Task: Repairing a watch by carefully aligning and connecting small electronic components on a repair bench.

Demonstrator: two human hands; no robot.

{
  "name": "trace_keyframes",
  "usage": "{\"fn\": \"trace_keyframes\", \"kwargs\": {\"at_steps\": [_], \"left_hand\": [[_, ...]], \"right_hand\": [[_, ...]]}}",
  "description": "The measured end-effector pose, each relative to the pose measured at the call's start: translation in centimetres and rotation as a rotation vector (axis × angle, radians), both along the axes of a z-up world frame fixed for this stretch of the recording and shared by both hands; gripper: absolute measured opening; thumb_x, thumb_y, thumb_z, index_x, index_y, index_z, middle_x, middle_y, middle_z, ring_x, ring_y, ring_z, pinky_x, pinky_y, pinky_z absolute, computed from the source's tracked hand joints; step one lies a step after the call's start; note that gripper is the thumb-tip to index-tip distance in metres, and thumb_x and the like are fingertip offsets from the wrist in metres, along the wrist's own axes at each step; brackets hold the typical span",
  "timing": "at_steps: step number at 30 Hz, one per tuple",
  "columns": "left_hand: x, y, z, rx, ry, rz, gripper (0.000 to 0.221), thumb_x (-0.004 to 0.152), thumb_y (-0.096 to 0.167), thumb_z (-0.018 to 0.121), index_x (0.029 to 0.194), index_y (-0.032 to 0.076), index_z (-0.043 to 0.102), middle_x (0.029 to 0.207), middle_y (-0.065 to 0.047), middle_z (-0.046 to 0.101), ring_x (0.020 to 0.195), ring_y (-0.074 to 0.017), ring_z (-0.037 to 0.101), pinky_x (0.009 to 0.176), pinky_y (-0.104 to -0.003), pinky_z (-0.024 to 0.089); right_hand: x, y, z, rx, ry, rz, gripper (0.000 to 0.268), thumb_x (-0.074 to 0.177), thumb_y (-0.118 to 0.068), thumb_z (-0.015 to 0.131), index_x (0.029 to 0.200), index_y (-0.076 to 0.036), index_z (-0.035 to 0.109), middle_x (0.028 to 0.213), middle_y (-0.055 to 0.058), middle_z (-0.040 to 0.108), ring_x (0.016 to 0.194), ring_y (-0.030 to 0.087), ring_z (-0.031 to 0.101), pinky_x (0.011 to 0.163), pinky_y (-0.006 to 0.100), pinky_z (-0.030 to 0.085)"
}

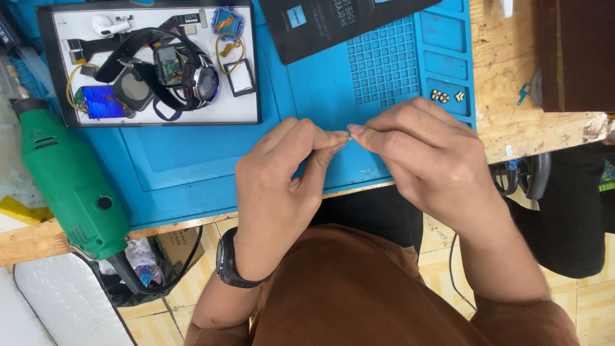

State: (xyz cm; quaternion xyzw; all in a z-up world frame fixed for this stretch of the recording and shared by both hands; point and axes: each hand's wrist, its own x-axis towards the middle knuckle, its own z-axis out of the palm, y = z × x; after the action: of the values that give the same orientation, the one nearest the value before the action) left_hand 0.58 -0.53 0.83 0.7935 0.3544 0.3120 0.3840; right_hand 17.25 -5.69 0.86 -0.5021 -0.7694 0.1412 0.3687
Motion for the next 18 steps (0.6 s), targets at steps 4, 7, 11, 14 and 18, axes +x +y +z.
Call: {"fn": "trace_keyframes", "kwargs": {"at_steps": [4, 7, 11, 14, 18], "left_hand": [[-0.19, 0.02, -0.11, 0.015, 0.009, -0.007, 0.011, 0.093, 0.001, 0.057, 0.085, 0.007, 0.056, 0.075, -0.001, 0.057, 0.068, -0.0148, 0.053, 0.057, -0.026, 0.043], [-0.61, 0.01, -0.30, 0.038, -0.036, -0.050, 0.006, 0.094, 0.000, 0.056, 0.090, 0.005, 0.057, 0.082, -0.004, 0.061, 0.075, -0.0179, 0.057, 0.065, -0.027, 0.047], [-0.66, -0.39, -0.65, 0.142, -0.057, -0.051, 0.007, 0.093, -0.001, 0.058, 0.098, 0.003, 0.060, 0.095, -0.009, 0.066, 0.088, -0.0236, 0.065, 0.080, -0.032, 0.051], [-0.72, -0.58, -0.49, 0.156, -0.061, -0.016, 0.011, 0.094, -0.002, 0.059, 0.103, 0.004, 0.063, 0.098, -0.009, 0.066, 0.090, -0.0217, 0.065, 0.081, -0.029, 0.053], [-0.61, -0.68, -0.65, 0.180, -0.059, -0.038, 0.012, 0.093, -0.004, 0.059, 0.102, 0.003, 0.063, 0.098, -0.010, 0.064, 0.090, -0.0230, 0.065, 0.081, -0.031, 0.054]], "right_hand": [[-0.10, -0.05, -0.07, 0.000, -0.029, -0.010, 0.005, 0.092, 0.013, 0.060, 0.090, 0.009, 0.062, 0.086, 0.019, 0.058, 0.074, 0.029, 0.056, 0.068, 0.035, 0.046], [-0.25, -0.14, -0.08, 0.020, -0.043, -0.017, 0.005, 0.092, 0.013, 0.060, 0.089, 0.009, 0.062, 0.085, 0.018, 0.058, 0.073, 0.029, 0.056, 0.067, 0.035, 0.046], [-0.19, -0.25, -0.35, 0.058, -0.065, -0.019, 0.005, 0.092, 0.013, 0.062, 0.089, 0.009, 0.061, 0.085, 0.018, 0.058, 0.075, 0.030, 0.057, 0.068, 0.034, 0.048], [-0.23, -0.17, -0.44, 0.078, -0.047, -0.009, 0.006, 0.091, 0.016, 0.060, 0.089, 0.010, 0.061, 0.085, 0.019, 0.057, 0.072, 0.029, 0.056, 0.067, 0.034, 0.047], [-0.11, -0.23, -0.49, 0.078, -0.032, -0.013, 0.004, 0.092, 0.012, 0.060, 0.090, 0.009, 0.061, 0.087, 0.020, 0.059, 0.075, 0.031, 0.058, 0.067, 0.035, 0.048]]}}
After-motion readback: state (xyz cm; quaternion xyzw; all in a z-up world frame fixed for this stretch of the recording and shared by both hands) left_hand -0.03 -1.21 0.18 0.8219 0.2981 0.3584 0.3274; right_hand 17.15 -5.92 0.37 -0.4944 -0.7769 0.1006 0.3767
